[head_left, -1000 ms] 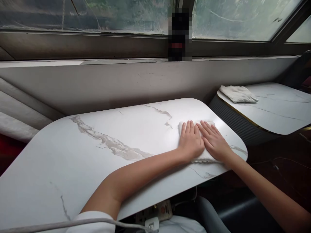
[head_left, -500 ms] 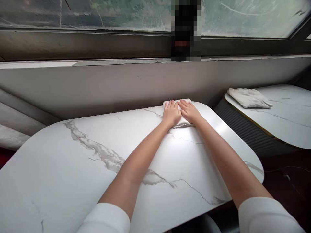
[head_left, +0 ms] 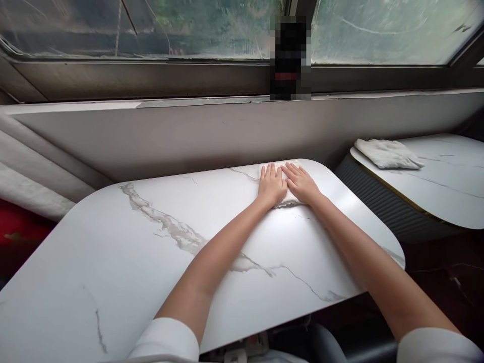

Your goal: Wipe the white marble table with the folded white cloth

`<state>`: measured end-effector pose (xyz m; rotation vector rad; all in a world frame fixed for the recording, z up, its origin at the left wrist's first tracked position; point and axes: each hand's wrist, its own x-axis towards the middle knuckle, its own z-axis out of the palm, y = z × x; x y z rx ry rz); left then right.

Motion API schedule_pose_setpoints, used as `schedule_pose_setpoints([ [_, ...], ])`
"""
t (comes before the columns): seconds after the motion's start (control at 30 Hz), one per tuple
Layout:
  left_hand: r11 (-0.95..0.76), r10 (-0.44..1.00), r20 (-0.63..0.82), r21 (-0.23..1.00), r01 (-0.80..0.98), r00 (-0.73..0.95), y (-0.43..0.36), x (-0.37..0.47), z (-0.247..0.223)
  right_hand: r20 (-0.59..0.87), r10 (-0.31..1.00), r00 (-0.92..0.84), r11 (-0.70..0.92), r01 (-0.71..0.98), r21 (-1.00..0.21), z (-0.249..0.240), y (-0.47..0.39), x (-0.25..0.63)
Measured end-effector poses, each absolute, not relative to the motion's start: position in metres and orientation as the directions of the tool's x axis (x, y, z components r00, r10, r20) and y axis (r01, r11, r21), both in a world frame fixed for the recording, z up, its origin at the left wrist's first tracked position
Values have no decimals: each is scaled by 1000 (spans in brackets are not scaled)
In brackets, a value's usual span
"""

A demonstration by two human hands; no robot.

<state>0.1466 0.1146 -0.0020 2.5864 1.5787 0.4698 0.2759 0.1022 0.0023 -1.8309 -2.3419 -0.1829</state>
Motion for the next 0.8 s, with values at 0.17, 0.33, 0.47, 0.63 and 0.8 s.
schedule_pose_setpoints([
  [0.17, -545, 836, 223, 227, 807, 502, 56, 129, -2, 204, 956, -212, 216, 976, 3, 2, 36, 262],
  [0.33, -632, 774, 247, 242, 736, 583, -13, 104, -3, 238, 948, -209, 208, 978, 30, 0, -44, 241],
  [0.47, -675, 738, 260, 263, 689, 623, -60, 81, -2, 291, 922, -254, 249, 967, 57, -2, -96, 222],
  [0.63, -703, 709, 217, 285, 651, 671, -89, 52, 5, 319, 907, -274, 264, 962, 75, -2, -126, 198],
  [0.8, -664, 736, 115, 316, 678, 667, -85, 35, 12, 280, 901, -332, 324, 943, 76, 0, -118, 184],
])
